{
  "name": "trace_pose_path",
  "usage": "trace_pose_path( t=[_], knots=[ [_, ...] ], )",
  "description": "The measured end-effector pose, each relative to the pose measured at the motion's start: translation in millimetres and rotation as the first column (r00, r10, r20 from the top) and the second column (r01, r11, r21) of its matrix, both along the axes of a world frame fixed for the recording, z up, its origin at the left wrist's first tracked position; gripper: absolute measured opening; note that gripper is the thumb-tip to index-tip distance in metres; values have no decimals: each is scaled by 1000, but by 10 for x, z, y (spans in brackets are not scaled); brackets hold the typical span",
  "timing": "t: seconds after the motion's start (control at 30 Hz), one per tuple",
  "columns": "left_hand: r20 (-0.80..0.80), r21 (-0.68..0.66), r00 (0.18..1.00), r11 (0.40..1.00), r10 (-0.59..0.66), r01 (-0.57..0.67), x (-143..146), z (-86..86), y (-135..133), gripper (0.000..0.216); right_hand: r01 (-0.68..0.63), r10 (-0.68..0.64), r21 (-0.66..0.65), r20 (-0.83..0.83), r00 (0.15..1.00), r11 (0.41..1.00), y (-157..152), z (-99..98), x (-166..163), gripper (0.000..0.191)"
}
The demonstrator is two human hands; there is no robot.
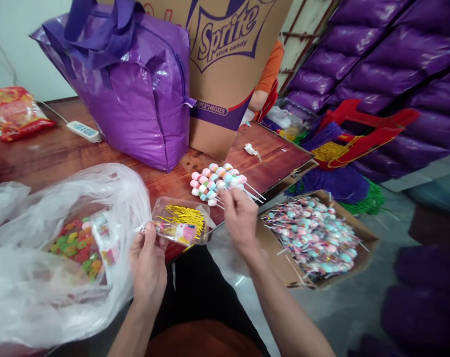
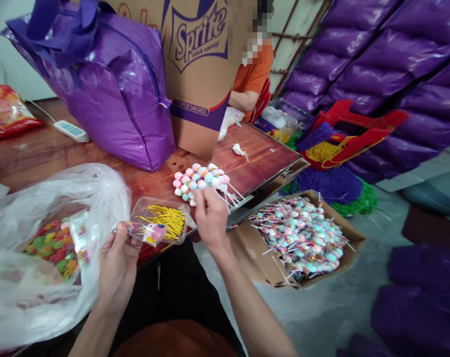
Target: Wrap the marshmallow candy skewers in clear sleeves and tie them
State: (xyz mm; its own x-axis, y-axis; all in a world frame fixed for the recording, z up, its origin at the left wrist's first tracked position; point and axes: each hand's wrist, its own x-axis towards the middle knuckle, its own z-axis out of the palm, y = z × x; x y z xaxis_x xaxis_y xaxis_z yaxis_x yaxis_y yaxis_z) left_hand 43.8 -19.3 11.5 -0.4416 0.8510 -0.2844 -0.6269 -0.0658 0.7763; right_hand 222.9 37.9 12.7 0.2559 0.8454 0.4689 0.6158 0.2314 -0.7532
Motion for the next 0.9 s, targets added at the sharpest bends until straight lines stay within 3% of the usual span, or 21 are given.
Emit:
trace_pose_path(
  t=[0.1,0.2,0.27,0.37,0.47,0.53,0.63,0.73,0.9],
  knots=[
    [70,-73,998,997,10,-5,-101,-36,39,26,256,-252,36,358,899,966,226,29,306,27],
    [126,-104,992,995,23,-10,-146,-59,64,23,335,-196,-108,630,751,936,365,-10,484,21],
    [132,-93,990,995,48,-36,-147,-57,82,19,335,-119,-195,680,724,922,402,-64,514,19],
    [112,-58,991,996,76,-70,-136,-37,117,17,305,-144,-162,620,771,938,364,-138,478,22],
    [78,-35,993,996,87,-85,-142,-26,158,20,191,-172,-11,377,910,982,169,-142,383,25],
    [47,-28,993,994,109,-108,-162,-33,188,23,75,-80,40,133,988,996,-54,-97,287,22],
    [2,-8,988,988,153,-153,-205,-65,232,27,-124,129,51,-108,986,991,-444,1,118,15],
    [-16,-1,983,984,181,-181,-248,-108,265,25,-256,268,106,-120,956,961,-752,66,-20,14],
    [-54,-16,983,984,178,-179,-274,-149,273,23,-331,336,164,2,942,929,-930,32,-73,19]
  ],
)
